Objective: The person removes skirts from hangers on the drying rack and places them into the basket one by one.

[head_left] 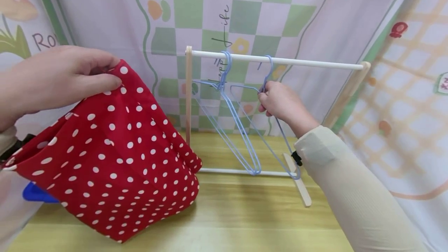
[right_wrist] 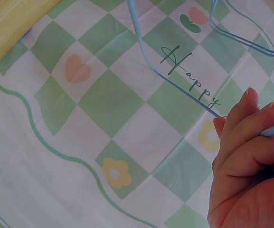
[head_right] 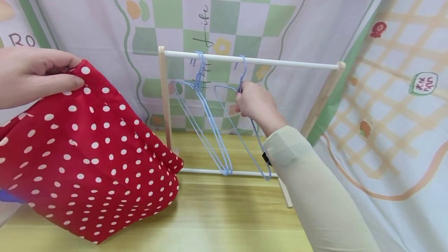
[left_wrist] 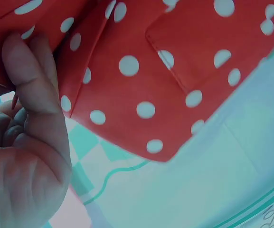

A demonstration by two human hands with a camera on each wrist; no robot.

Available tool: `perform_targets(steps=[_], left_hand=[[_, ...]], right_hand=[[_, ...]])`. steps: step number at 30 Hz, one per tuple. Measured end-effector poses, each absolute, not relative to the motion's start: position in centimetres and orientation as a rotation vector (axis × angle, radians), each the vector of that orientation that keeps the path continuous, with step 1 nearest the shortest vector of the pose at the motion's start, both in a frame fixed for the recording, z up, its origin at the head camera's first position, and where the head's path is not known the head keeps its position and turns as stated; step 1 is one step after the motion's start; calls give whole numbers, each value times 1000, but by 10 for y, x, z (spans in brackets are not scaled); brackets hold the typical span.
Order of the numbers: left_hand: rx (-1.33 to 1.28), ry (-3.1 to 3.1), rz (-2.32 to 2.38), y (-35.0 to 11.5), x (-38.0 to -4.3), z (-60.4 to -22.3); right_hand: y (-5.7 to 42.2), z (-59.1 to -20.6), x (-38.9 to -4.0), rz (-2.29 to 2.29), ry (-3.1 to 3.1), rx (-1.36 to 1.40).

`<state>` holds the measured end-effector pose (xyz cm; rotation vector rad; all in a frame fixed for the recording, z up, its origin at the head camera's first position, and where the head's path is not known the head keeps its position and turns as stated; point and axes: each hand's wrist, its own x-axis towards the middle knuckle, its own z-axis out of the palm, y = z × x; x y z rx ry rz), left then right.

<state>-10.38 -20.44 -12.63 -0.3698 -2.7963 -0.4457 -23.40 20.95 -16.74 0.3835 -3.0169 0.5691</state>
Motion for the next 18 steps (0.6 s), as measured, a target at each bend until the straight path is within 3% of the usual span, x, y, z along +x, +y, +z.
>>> perform_targets(steps=[18], left_hand=[[-554,-2904,-110,-184,-126,-95]], right_hand=[[218,-172,-236,567,-3009,383]])
